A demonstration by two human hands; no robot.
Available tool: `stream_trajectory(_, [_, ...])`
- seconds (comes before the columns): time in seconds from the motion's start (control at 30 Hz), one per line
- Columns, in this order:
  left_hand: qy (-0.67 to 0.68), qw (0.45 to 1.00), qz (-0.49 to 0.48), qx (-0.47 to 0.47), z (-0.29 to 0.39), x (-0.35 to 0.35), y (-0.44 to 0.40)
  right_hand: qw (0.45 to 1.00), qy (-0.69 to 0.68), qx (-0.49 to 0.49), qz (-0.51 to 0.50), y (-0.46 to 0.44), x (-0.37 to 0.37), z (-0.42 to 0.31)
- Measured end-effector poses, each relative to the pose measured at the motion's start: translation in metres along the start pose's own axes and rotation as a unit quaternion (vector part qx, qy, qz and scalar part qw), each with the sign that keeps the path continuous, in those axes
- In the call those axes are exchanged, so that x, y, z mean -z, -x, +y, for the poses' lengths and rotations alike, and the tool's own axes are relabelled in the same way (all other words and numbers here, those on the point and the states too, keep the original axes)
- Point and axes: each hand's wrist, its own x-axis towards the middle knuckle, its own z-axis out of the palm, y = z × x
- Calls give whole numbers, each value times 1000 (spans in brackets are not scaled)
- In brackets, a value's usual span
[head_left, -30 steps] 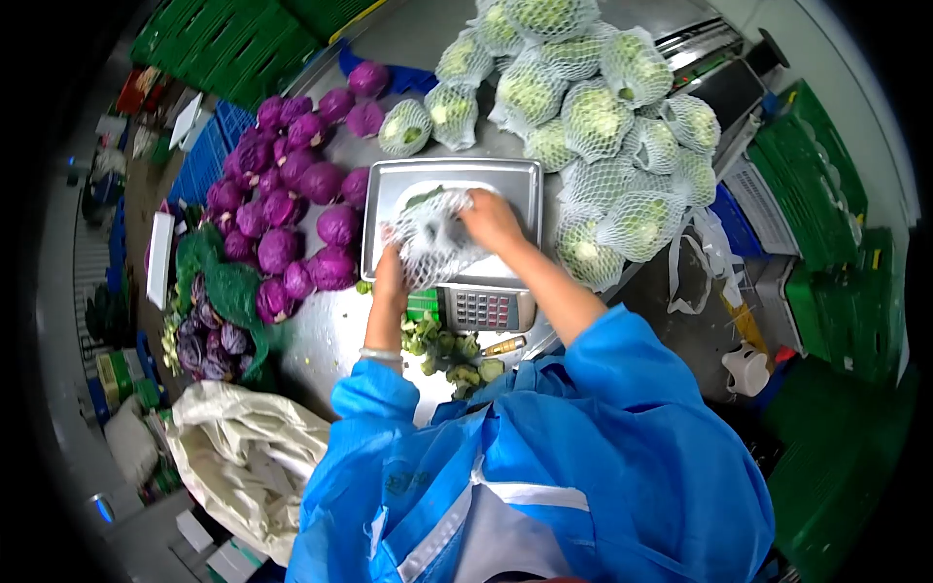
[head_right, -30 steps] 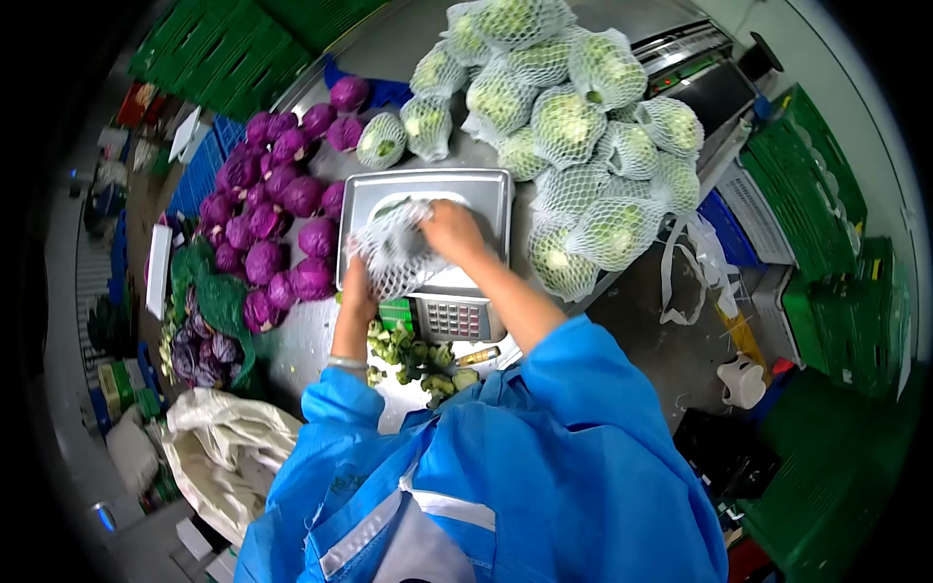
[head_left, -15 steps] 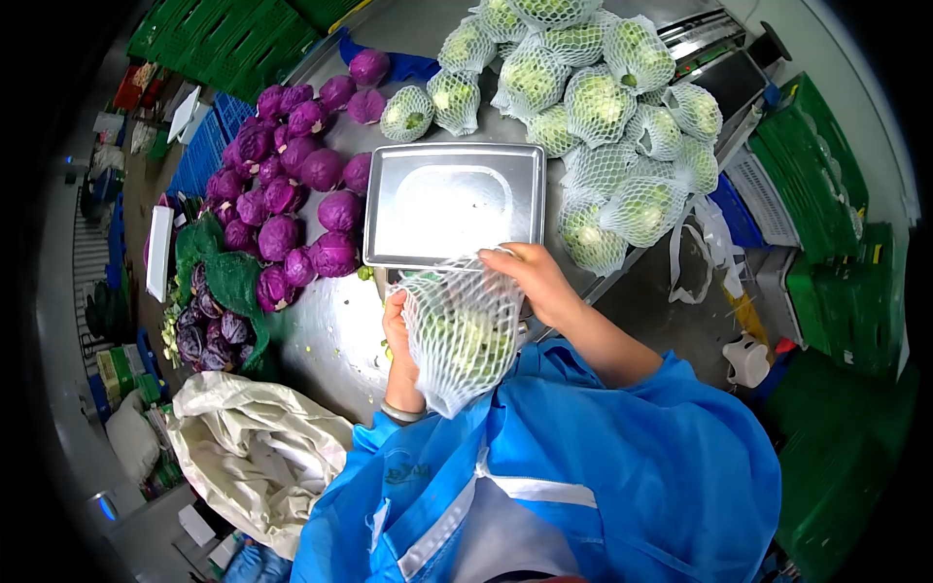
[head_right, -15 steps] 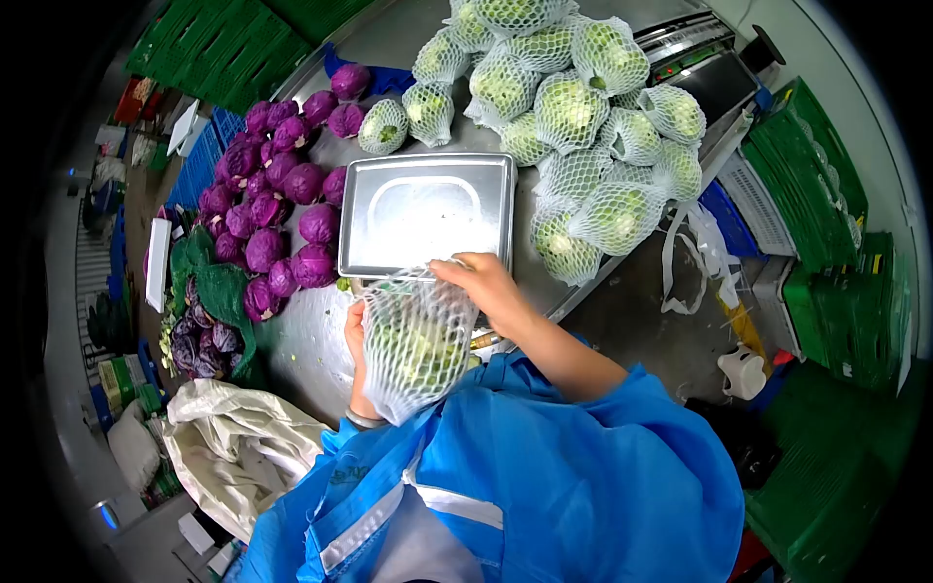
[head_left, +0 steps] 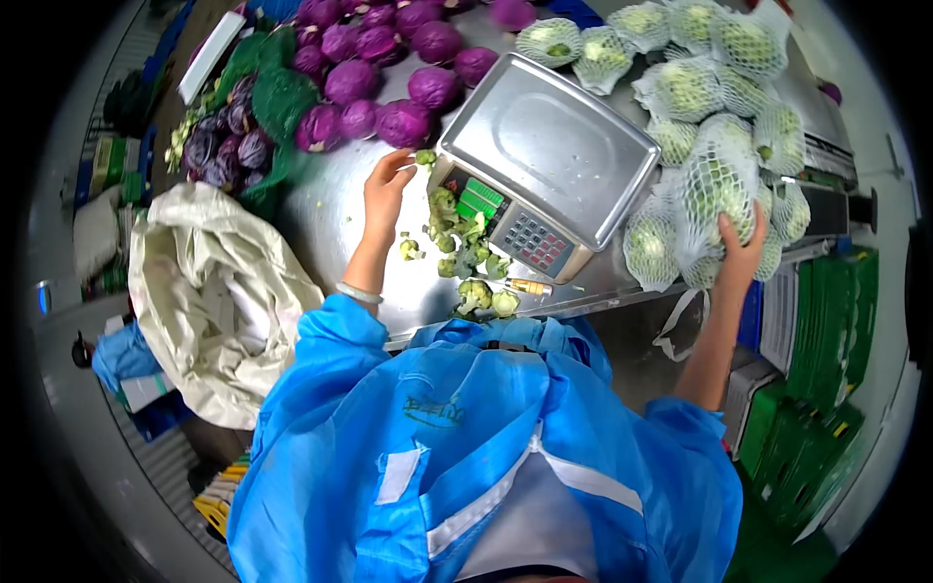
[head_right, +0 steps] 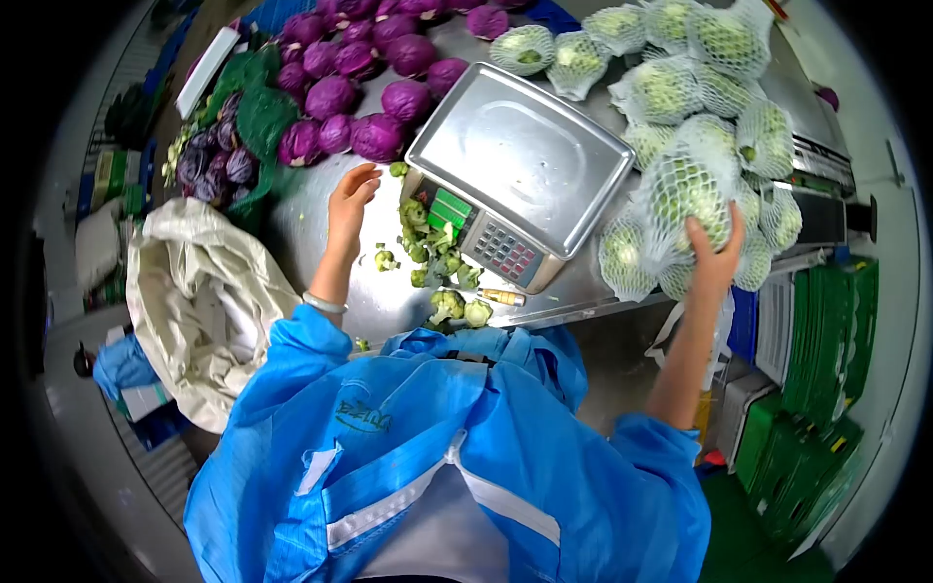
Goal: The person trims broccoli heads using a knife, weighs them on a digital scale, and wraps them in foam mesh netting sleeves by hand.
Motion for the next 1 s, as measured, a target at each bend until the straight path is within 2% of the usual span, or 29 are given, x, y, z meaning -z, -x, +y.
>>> stream_trajectory(0.03, [-53,998,21,22,-26,19,-6,970,215,100,49,-17,4,-2])
stream_trajectory(0.07, [-106,992,41,47,-47,31,-8,949,286,130,36,-30,6,4])
stream_trajectory(0.13, [-156,988,-7,23,-70,38,-8,886,422,191,16,-52,8,24])
stream_trajectory(0.17, [-164,985,-44,-11,-88,36,-12,871,447,200,-36,-60,10,39])
stream_trajectory(0.27, [-184,982,-43,-7,-110,0,-13,832,530,162,-33,-54,-10,37])
stream_trajectory(0.33, [-243,968,-37,-46,-110,-23,4,812,556,176,-30,-52,-13,38])
stream_trajectory(0.4, [-215,972,19,-96,-112,-38,27,788,584,193,-15,-42,-18,30])
stream_trajectory(0.5, [-226,974,-6,-24,-111,-27,57,773,571,276,27,-6,-36,5])
stream_trajectory(0.6, [-257,964,-65,6,-107,-3,84,811,446,376,-48,44,-57,17])
stream_trajectory(0.67, [-276,955,-107,-15,-102,14,91,795,443,378,-171,88,-72,30])
stream_trajectory(0.7, [-207,968,-144,22,-97,23,86,790,457,356,-198,106,-79,30])
stream_trajectory(0.73, [-179,973,-131,63,-99,30,79,785,470,334,-226,123,-85,29])
stream_trajectory(0.77, [-186,976,-104,46,-100,38,66,779,482,311,-253,133,-90,30])
stream_trajectory(0.83, [-198,979,-30,39,-101,46,29,804,490,296,-160,133,-92,35])
stream_trajectory(0.87, [-197,980,-5,-35,-96,45,10,813,494,286,-110,132,-90,36])
stream_trajectory(0.93, [-222,957,-6,-188,-110,36,-37,824,487,272,-98,115,-92,36])
stream_trajectory(1.0, [-242,947,-33,-210,-121,21,-73,826,497,248,-94,94,-88,38])
